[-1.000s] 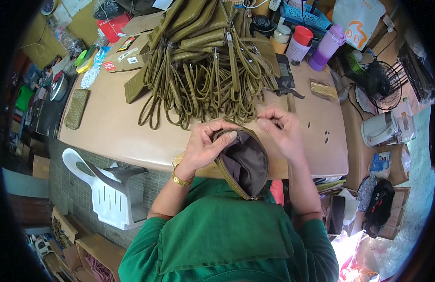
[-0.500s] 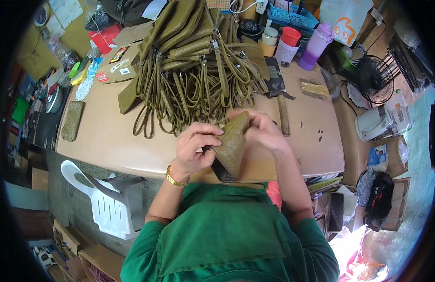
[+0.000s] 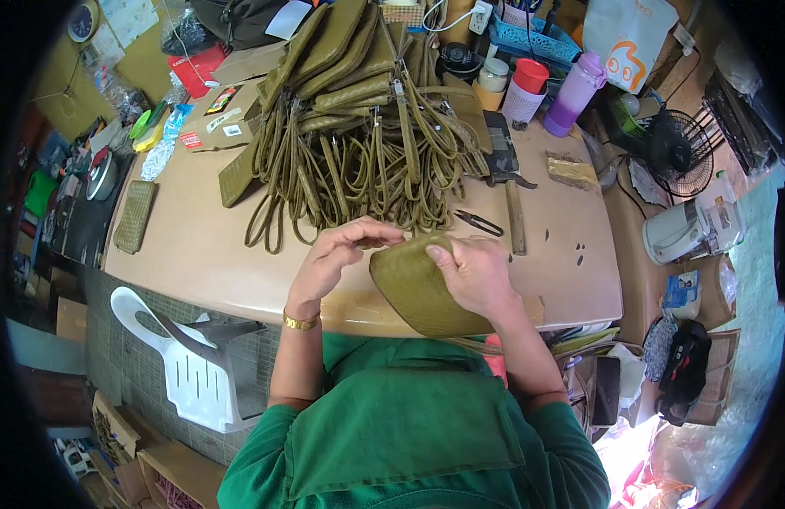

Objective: Attaching hardware and finishing textured leather pouches in a workshop.

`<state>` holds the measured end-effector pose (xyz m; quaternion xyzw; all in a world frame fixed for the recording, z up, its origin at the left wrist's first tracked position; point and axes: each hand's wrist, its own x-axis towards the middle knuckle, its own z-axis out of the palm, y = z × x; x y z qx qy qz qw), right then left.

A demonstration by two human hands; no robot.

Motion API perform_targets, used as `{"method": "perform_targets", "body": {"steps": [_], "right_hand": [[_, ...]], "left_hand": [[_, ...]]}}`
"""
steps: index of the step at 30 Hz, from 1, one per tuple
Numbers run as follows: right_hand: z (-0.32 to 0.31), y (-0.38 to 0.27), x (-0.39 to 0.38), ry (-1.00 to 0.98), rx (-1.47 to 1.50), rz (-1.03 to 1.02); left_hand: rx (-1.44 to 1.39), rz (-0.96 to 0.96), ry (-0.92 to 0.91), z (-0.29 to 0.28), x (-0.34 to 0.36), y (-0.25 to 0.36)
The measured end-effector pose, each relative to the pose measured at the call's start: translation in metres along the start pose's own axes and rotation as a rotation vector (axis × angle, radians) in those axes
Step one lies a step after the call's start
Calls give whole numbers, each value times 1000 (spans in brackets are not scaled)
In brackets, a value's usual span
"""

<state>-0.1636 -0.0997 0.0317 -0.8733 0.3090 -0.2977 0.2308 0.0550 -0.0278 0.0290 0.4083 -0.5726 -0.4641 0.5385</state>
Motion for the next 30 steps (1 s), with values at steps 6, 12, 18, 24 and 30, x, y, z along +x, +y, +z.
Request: {"method": "perform_targets", "body": {"steps": [6,12,18,24,30], "right_hand": [[-3,-6,5,-69,-9,-27],[-23,39,-20,-191,776,365],[8,16,-32,322,612,287],[13,17,-32,451,257,-13],[13,12,-30,330,237,-130]], "left_hand": [[402,162,55,24,10,-7],[41,195,740,-6,-5,-27],[121,187,838,-18,-22,-63],[293,145,726,-9,-20,-42],[792,397,211,36,3,21]]}}
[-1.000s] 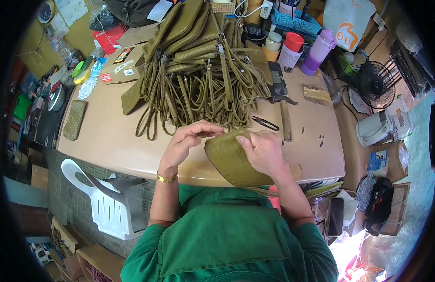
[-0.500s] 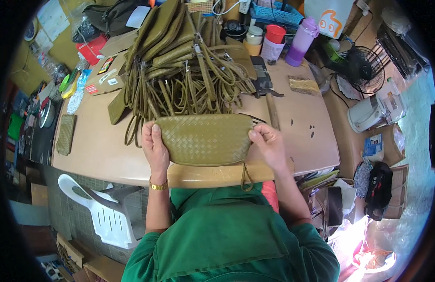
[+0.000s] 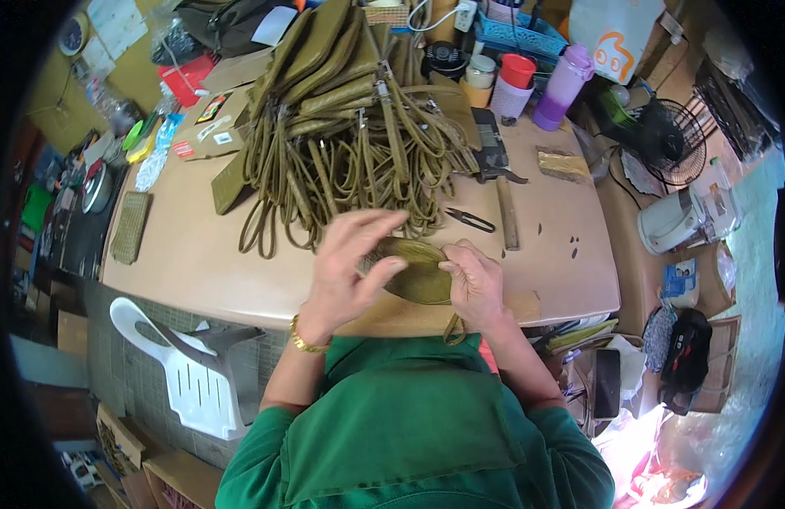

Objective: Attaching hardware and finishing textured leather pouches in a workshop.

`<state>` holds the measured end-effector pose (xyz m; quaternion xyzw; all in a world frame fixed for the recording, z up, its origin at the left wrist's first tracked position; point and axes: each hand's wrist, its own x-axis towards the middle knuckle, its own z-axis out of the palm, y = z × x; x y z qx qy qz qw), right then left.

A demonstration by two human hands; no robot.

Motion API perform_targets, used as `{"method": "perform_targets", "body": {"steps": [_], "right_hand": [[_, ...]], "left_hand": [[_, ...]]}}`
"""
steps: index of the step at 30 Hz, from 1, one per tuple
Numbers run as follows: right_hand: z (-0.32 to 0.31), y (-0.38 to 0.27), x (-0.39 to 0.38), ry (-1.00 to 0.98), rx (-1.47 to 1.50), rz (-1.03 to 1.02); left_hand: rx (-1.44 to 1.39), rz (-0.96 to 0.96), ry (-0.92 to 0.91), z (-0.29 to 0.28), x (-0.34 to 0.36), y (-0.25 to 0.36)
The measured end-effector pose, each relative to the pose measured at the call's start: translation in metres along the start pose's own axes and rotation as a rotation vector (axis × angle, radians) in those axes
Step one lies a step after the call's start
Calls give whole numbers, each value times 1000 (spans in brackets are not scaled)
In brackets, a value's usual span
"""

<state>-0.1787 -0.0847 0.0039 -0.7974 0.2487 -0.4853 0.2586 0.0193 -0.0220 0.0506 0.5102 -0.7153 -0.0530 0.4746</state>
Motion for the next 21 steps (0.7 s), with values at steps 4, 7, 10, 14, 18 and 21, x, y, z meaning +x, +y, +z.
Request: {"method": "perform_targets", "body": {"steps": [4,7,10,14,18,21], "right_hand": [[-6,-4,4,-100,-66,-8],[-8,-22,11,-89,318,295],[-31,-17,10,-499,402,571],[-35,-19,22,-453,365,635],[-33,-43,63,-477,56,227],[-32,-45,87,-492,270,284]], "left_hand": [[-303,-128,-67,16,5,0],[-279,-130,172,21,3,4],[-304,-217,337,18,-5,-8],[-239,-250,351,4,15,8],[249,184,-162,-14,30,23],[148,196,-91,-24,43,4]]}}
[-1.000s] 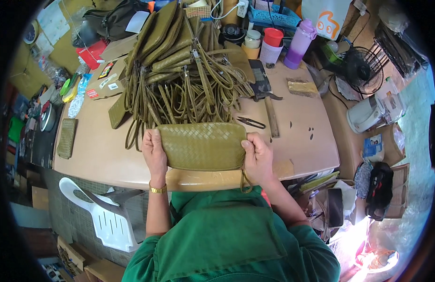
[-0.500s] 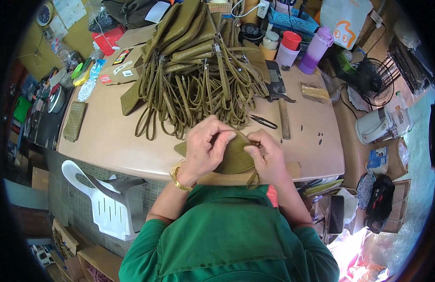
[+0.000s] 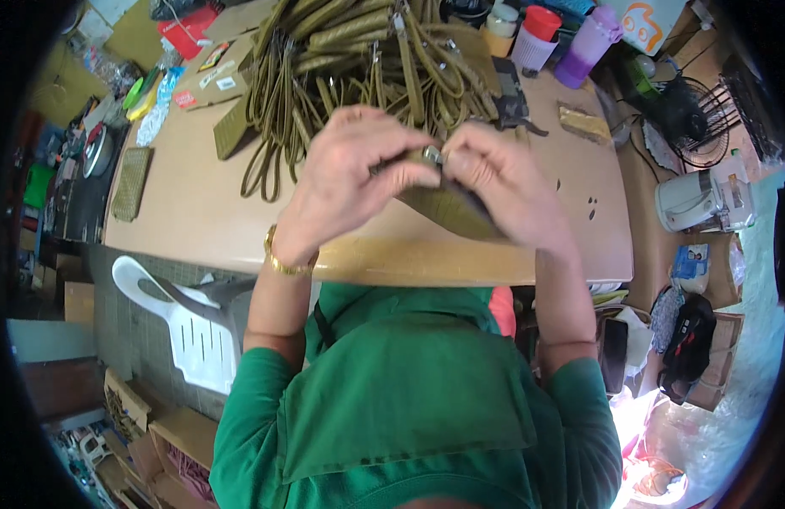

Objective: Attaching hardware and finishing textured leather pouches in a workshop.

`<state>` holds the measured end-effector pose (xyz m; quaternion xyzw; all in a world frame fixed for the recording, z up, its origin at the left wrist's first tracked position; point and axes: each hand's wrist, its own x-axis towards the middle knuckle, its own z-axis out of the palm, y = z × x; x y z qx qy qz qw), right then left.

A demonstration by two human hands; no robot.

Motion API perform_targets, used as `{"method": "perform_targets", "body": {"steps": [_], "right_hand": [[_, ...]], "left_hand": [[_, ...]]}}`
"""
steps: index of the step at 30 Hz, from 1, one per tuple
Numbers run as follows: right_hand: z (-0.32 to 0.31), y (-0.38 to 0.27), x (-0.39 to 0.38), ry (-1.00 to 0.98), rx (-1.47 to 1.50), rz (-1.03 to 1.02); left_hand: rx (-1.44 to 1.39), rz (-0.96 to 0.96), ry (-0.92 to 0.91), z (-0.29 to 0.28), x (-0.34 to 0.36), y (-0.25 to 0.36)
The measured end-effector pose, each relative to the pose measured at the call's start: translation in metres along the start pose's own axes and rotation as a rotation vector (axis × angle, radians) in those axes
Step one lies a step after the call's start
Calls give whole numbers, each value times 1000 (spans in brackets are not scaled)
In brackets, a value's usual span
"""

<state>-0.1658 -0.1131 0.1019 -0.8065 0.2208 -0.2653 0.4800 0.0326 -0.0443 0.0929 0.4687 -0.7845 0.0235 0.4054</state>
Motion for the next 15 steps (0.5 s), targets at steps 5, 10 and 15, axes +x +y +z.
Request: {"method": "perform_targets", "body": {"steps": [5,10,15], "right_hand": [[-12,29,3,11,-122,-35],[-9,56,-40,393,-537,104],[-30,68,-102,-6,-585,164]], "left_hand": [[-229,-312,371,-5,-8,-1],[-334,-456,461,-15,-73,-39],[-180,-274,-241,-21,-128,-35]]}}
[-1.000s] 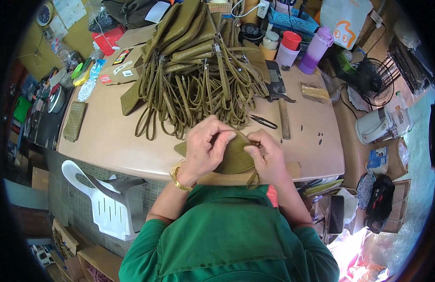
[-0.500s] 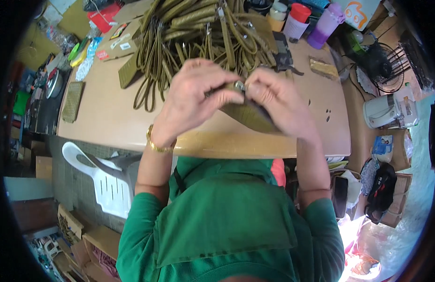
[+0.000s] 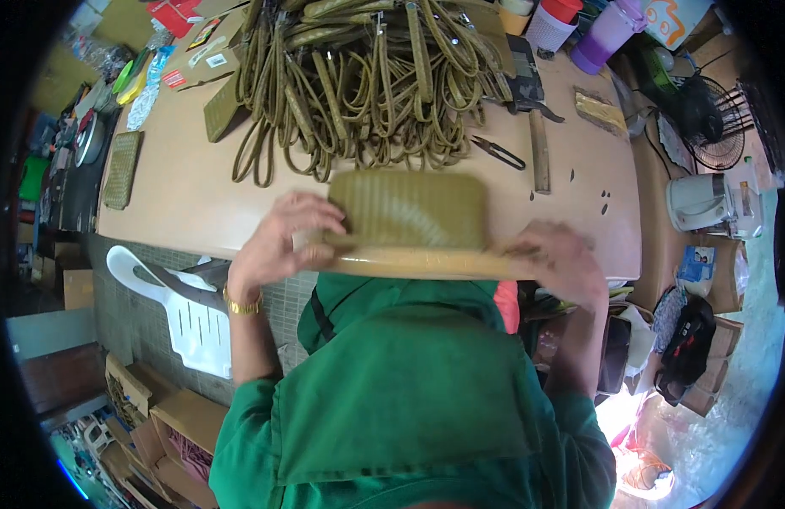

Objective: Attaching hardware and finishing textured leather pouches in a workshop.

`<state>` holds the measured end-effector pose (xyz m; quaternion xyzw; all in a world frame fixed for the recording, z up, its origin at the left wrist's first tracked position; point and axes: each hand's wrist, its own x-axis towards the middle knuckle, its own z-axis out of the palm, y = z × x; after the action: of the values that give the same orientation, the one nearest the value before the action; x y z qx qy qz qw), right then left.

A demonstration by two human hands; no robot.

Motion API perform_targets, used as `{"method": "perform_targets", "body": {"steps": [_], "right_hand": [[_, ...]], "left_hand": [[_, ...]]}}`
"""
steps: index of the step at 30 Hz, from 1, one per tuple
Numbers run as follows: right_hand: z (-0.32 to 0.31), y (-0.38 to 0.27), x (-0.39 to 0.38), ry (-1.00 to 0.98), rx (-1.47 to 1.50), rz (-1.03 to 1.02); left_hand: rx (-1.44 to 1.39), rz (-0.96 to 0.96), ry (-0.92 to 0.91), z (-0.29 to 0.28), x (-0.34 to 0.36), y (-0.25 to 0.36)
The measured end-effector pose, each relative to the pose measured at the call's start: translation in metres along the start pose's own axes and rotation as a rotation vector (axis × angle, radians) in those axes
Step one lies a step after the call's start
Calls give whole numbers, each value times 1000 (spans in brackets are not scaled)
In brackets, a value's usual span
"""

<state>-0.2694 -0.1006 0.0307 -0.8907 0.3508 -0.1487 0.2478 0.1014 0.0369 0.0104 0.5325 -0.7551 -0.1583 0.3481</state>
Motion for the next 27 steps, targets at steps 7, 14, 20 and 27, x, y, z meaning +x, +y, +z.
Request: {"method": "perform_targets", "body": {"steps": [7,14,20,27], "right_hand": [[56,56,30,369,-63,114],[75,112,97,520,-422,404],[31,174,116,172,-307,552],[21,91,43,518,656,498]], "left_hand": [[-27,-23,53,95,20,18],[324,67,-362,154,55,24],[303,12,-380,152,48,40],[162,46,-344,149,8,25]]}}
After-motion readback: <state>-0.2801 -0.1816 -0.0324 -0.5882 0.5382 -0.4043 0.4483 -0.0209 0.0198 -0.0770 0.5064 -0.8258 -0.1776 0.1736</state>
